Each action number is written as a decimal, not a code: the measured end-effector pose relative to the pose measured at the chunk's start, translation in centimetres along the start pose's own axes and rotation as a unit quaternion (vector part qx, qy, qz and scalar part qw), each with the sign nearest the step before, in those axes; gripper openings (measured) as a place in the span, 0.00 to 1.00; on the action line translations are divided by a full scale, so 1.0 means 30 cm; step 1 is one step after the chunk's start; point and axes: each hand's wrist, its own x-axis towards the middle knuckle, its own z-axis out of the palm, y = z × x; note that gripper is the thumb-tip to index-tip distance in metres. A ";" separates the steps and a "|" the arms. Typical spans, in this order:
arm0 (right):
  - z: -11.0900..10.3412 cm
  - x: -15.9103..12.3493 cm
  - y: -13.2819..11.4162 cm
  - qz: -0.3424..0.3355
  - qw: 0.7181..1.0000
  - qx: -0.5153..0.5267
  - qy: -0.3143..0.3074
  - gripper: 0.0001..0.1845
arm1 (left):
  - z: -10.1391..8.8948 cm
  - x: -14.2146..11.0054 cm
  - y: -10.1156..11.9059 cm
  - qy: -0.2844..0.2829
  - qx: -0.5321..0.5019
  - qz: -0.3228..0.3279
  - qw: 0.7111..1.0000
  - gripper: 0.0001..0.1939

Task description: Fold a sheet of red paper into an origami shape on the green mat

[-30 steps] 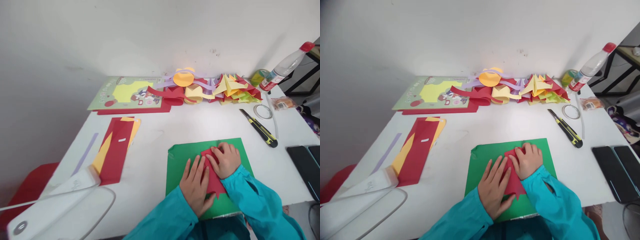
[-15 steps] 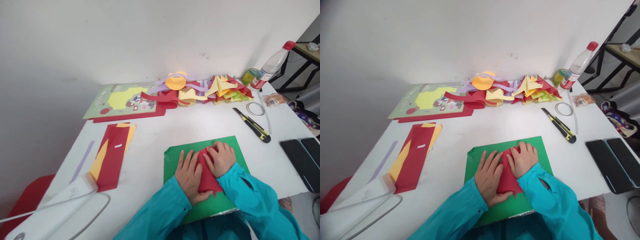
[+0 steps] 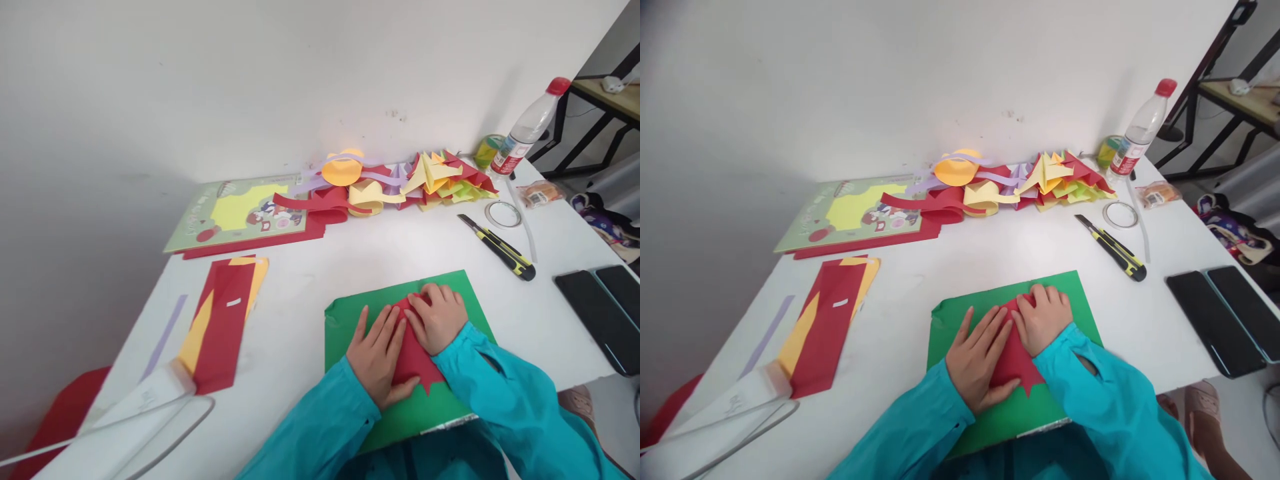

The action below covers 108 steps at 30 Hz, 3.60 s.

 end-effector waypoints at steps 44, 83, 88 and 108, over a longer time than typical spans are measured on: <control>0.062 -0.022 0.048 -0.005 0.993 0.098 0.058 0.19 | -0.024 0.117 -0.012 -0.138 0.027 0.010 0.990 0.26; 0.090 0.176 0.197 -0.207 0.952 0.225 0.012 0.15 | 0.015 0.134 -0.115 -0.059 -0.014 0.056 0.997 0.33; 0.080 0.158 0.179 -0.172 0.965 0.199 0.025 0.14 | 0.010 0.142 -0.104 -0.091 -0.014 0.045 0.995 0.33; 0.056 0.144 0.157 -0.189 0.975 0.090 0.070 0.12 | 0.005 0.010 -0.049 -0.068 0.028 0.081 0.994 0.31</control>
